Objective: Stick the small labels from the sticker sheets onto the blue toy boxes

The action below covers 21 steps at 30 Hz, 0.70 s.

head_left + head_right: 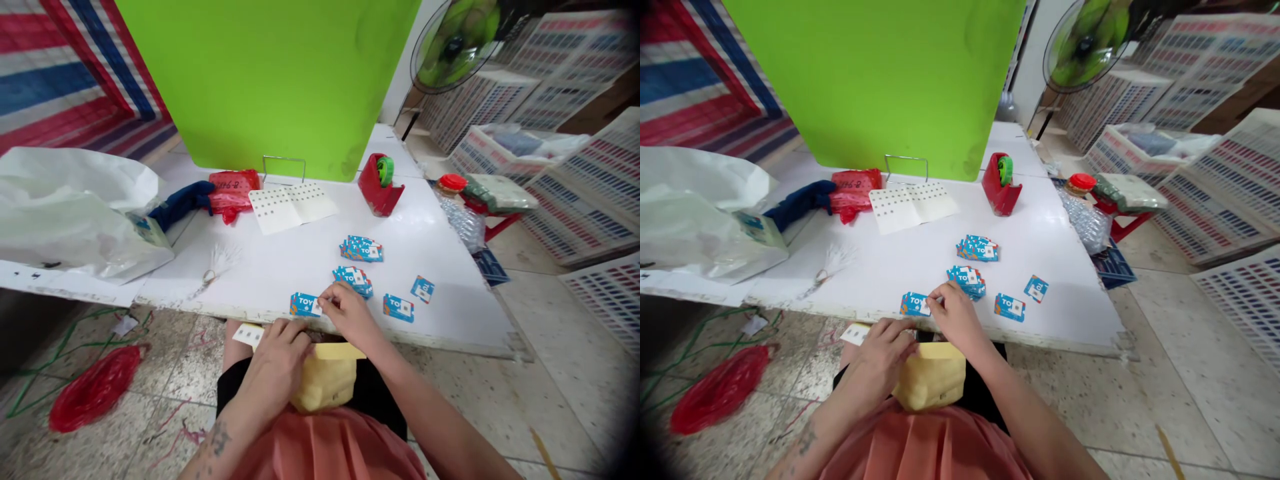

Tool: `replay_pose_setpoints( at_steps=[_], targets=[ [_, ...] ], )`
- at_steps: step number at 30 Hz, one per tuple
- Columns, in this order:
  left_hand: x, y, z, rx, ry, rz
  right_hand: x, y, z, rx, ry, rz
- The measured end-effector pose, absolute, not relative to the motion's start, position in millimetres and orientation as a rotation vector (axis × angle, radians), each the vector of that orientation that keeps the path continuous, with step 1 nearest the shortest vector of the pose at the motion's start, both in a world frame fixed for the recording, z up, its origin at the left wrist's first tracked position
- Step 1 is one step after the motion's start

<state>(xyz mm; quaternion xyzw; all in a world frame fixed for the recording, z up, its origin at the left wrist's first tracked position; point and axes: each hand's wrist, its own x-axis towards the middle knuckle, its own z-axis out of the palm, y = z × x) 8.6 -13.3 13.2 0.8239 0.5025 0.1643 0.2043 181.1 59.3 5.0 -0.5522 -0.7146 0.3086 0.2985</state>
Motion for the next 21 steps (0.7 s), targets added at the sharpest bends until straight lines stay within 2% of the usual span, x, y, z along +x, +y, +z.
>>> replay_pose_setpoints(
  at_steps=[9, 21],
  targets=[
    [9, -11, 4, 2.361, 1.428, 0.367, 174, 66, -4, -1.467, -1.933, 0.782],
    [16, 0, -6, 2.496, 1.436, 0.426, 171, 65, -11, -1.516, -1.985, 0.65]
  ],
)
